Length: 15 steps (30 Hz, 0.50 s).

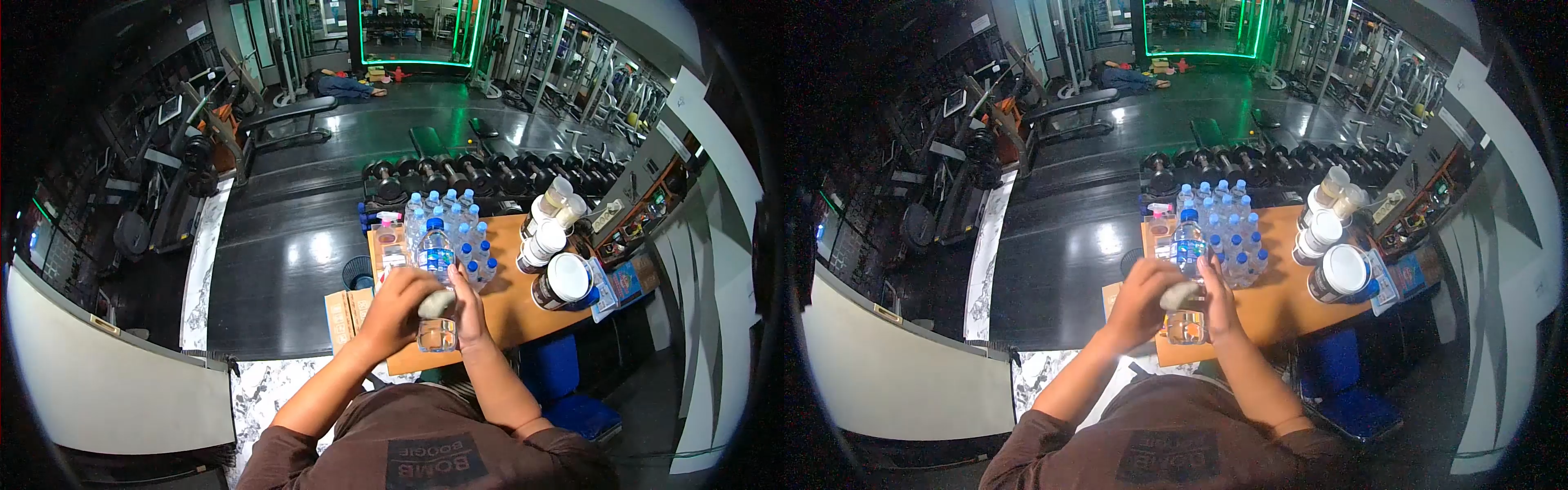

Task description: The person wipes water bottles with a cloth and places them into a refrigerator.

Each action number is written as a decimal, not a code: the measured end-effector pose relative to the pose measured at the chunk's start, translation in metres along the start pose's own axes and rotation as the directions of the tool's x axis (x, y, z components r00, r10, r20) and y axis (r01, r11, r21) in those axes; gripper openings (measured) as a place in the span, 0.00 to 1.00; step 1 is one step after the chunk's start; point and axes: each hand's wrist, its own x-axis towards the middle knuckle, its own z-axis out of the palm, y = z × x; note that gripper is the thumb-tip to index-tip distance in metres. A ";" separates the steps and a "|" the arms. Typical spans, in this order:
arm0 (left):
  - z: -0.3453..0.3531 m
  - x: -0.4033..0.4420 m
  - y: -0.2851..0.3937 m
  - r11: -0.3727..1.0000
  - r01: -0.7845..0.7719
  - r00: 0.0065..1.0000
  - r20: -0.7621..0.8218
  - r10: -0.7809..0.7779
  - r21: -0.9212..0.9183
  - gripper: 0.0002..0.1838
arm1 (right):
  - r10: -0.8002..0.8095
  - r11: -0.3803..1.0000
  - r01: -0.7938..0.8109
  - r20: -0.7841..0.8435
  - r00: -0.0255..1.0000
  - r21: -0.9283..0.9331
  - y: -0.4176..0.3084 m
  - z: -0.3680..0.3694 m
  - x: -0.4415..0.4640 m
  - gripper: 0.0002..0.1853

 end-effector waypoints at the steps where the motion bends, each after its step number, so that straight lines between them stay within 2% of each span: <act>1: -0.001 0.004 -0.006 0.998 0.028 0.999 -0.040 -0.026 0.061 0.28 | -0.050 0.997 0.050 0.001 0.999 -0.050 0.005 0.000 0.003 0.21; 5: 0.001 0.007 -0.016 0.992 0.082 0.986 -0.155 -0.067 0.093 0.29 | -0.022 0.994 0.024 0.012 1.000 -0.103 0.006 -0.001 -0.001 0.20; 8: 0.002 -0.001 -0.004 1.000 0.017 0.998 -0.053 -0.017 0.009 0.27 | -0.008 0.996 0.006 -0.025 1.000 -0.085 0.004 -0.004 0.002 0.20; 11: 0.004 -0.013 0.004 0.998 -0.054 0.995 0.084 0.051 0.034 0.24 | -0.085 0.996 0.088 0.077 0.993 -0.027 0.004 -0.015 0.007 0.20; 15: 0.005 -0.015 0.005 0.987 -0.145 0.974 0.167 0.154 -0.063 0.24 | -0.068 0.997 0.068 0.000 0.998 -0.042 -0.003 -0.005 0.008 0.21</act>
